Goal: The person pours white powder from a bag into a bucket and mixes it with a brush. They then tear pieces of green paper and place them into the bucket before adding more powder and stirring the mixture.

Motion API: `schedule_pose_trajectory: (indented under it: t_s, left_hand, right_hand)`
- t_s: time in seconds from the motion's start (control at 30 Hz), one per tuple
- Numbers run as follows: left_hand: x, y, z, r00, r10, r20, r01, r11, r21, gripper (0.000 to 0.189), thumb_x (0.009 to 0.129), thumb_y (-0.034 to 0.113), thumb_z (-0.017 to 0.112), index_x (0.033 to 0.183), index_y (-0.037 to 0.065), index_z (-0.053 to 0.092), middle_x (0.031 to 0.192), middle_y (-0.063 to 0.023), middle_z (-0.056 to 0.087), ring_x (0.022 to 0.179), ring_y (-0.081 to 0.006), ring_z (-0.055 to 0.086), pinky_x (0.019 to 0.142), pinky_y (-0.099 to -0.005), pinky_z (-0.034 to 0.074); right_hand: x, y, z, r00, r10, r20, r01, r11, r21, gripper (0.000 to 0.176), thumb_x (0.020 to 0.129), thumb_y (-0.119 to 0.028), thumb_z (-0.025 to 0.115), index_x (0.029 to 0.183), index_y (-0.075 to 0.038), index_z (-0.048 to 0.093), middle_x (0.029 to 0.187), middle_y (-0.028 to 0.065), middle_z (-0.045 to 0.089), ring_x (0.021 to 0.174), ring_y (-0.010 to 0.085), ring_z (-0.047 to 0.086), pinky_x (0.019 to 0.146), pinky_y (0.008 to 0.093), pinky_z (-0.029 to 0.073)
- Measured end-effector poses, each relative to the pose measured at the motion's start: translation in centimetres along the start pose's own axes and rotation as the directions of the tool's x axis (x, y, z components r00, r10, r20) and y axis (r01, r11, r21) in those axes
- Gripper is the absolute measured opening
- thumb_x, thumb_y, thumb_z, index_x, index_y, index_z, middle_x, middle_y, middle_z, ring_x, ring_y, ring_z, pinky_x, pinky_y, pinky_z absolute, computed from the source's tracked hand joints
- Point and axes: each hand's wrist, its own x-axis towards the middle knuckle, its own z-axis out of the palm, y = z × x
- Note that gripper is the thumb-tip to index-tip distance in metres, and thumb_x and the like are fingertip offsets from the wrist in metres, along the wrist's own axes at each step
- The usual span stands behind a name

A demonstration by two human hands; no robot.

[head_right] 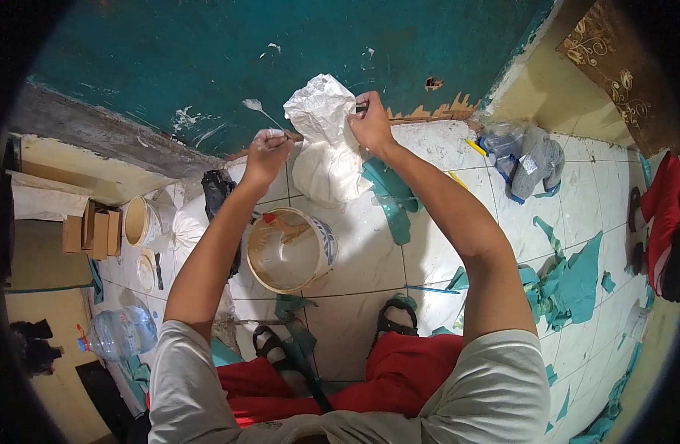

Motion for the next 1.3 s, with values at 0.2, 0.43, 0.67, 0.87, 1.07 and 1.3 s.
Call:
schedule_pose_trajectory:
  t_s: [0.2, 0.43, 0.67, 0.87, 1.07, 1.3]
  left_hand:
    - [-8.0, 5.2, -4.9, 0.97, 0.185, 0.16, -0.234, 0.891, 0.39, 0.04, 0.089, 0.005, 0.067, 0.124, -0.004, 0.049, 0.116, -0.0158, 0.063, 0.104, -0.0208, 0.064, 0.087, -0.0339, 0.052]
    - [-21.1, 10.4, -10.7, 0.93, 0.134, 0.343, -0.325, 0.738, 0.592, 0.074, 0.085, -0.004, 0.069, 0.146, 0.003, 0.029, 0.135, -0.0249, 0.055, 0.129, -0.0316, 0.052, 0.103, -0.0357, 0.043]
    - [-24.8, 4.2, -11.5, 0.833, 0.343, 0.434, -0.539, 0.678, 0.5, 0.075, 0.085, 0.0, 0.069, 0.148, 0.001, 0.028, 0.147, -0.0204, 0.032, 0.126, -0.0294, 0.049, 0.105, -0.0387, 0.045]
    - [-24.3, 3.3, -11.0, 0.89, 0.312, 0.333, -0.373, 0.918, 0.138, 0.054, 0.085, 0.008, 0.067, 0.138, 0.008, 0.056, 0.153, -0.0225, 0.027, 0.124, -0.042, 0.05, 0.104, -0.046, 0.044]
    - [-24.9, 2.8, -13.2, 0.895, 0.309, 0.321, -0.377, 0.909, 0.176, 0.051, 0.086, 0.007, 0.066, 0.137, 0.009, 0.057, 0.156, -0.0224, 0.023, 0.124, -0.0409, 0.05, 0.102, -0.0449, 0.045]
    - [-26.1, 2.7, -13.8, 0.946, 0.171, 0.274, -0.173, 0.985, -0.017, 0.049, 0.088, 0.009, 0.067, 0.135, 0.002, 0.057, 0.158, -0.0211, 0.021, 0.125, -0.0376, 0.05, 0.103, -0.0437, 0.044]
  right_hand:
    - [-1.9, 0.4, 0.0, 0.985, 0.029, -0.17, -0.038, 0.998, -0.048, 0.044, 0.078, -0.009, 0.071, 0.114, 0.001, 0.048, 0.102, 0.0149, 0.058, 0.083, 0.0202, 0.059, 0.079, 0.034, 0.05]
    - [-8.2, -2.1, -1.6, 0.999, 0.03, -0.039, -0.032, 0.997, -0.066, 0.025, 0.083, -0.008, 0.065, 0.105, 0.0, 0.054, 0.094, 0.0136, 0.061, 0.083, 0.0218, 0.059, 0.079, 0.0344, 0.048]
    - [-16.1, -13.4, -0.3, 0.821, -0.256, 0.51, 0.284, 0.958, 0.024, 0.024, 0.083, -0.005, 0.068, 0.104, -0.001, 0.059, 0.101, 0.0125, 0.06, 0.093, 0.0254, 0.06, 0.082, 0.035, 0.048]
    - [-18.7, -19.3, 2.3, 0.631, -0.434, 0.643, 0.414, 0.889, 0.194, 0.045, 0.079, -0.004, 0.073, 0.121, 0.0, 0.06, 0.122, 0.0156, 0.055, 0.114, 0.0333, 0.053, 0.096, 0.0392, 0.043]
    - [-20.5, -19.9, 4.2, 0.541, -0.373, 0.753, 0.397, 0.903, 0.162, 0.047, 0.078, -0.006, 0.072, 0.123, -0.001, 0.061, 0.132, 0.017, 0.051, 0.125, 0.0361, 0.047, 0.105, 0.0422, 0.037]
    - [-21.1, -20.1, 4.8, 0.55, -0.403, 0.731, 0.373, 0.902, 0.217, 0.043, 0.076, -0.003, 0.072, 0.118, -0.001, 0.065, 0.131, 0.0183, 0.055, 0.125, 0.0365, 0.049, 0.106, 0.044, 0.037]
